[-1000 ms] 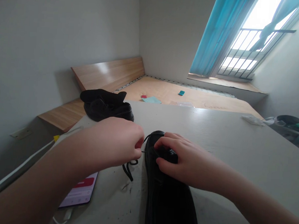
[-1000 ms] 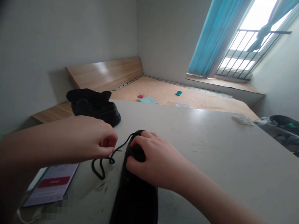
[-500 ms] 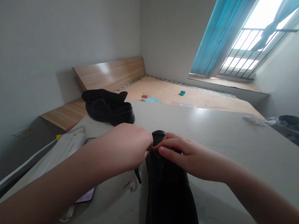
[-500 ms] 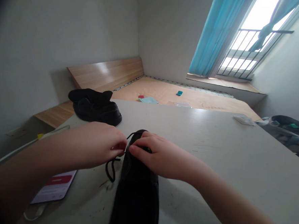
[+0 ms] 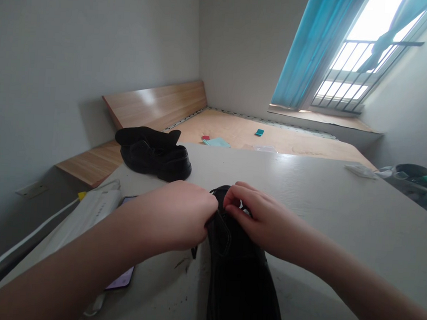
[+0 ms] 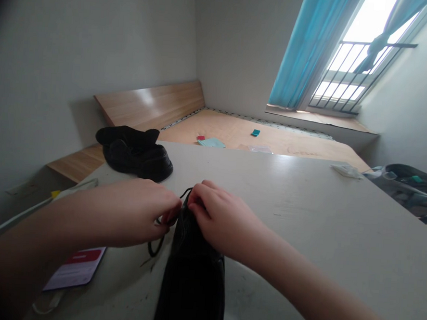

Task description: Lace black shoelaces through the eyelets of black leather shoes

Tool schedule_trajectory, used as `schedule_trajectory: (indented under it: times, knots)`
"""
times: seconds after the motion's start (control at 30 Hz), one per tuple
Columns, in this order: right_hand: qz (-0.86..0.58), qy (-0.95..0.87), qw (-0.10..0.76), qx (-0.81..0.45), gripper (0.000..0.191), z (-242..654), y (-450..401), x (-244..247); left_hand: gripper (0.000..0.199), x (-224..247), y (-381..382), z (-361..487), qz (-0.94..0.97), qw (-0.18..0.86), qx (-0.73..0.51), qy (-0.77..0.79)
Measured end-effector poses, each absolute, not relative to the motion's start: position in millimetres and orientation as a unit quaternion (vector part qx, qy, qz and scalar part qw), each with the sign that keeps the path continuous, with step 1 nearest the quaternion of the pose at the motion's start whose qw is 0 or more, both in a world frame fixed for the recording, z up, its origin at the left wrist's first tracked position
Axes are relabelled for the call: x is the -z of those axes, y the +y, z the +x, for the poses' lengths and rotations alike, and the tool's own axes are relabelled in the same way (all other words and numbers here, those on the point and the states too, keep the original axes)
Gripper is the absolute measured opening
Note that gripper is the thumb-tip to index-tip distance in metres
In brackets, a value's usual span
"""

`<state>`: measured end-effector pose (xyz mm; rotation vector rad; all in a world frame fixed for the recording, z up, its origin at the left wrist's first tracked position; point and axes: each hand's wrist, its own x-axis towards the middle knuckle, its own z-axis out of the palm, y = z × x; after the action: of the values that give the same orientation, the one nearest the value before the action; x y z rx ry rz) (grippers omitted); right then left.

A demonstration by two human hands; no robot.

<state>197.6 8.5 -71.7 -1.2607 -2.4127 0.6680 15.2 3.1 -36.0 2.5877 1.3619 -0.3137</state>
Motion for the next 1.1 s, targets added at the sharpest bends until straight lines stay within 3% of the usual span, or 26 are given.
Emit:
schedule_trajectory:
  times: [0.2,0.3,0.4,0.5,0.67,0.83,1.1]
  knots:
    - [-0.373,-0.755,0.361,-0.4,0.012,214.0,7.3,41.0,0.017,26.7,4.6,10.6,0.866,0.142,0.004,0.479]
    - [-0.325,-0.701,0.426,-0.471,0.016,220.5,2.2,25.5,0.022,15.2,3.4,15.1,0.865,0.164,-0.12,0.458]
    - [-0.337,-0.681,0.455,-0.463,0.016,221.7,0.7,22.4,0.029,4.2,-1.0,21.0,0.841,0.2,-0.271,0.424]
    - [-0.359,-0.694,0.444,-0.439,0.014,219.2,4.1,28.1,0.027,0.0,-4.2,23.3,0.837,0.21,-0.318,0.393]
    - [-0.377,-0.714,0.381,-0.45,0.017,218.4,11.0,35.0,0.023,6.6,0.6,21.4,0.859,0.093,-0.259,0.432]
    - [-0.444,-0.712,0.258,-0.478,0.023,223.5,14.4,35.5,0.023,13.7,7.8,19.8,0.881,0.096,-0.203,0.417]
    - [-0.384,-0.553,0.346,-0.653,0.033,220.9,13.2,46.8,0.014,14.8,10.8,20.4,0.847,0.143,-0.22,0.463]
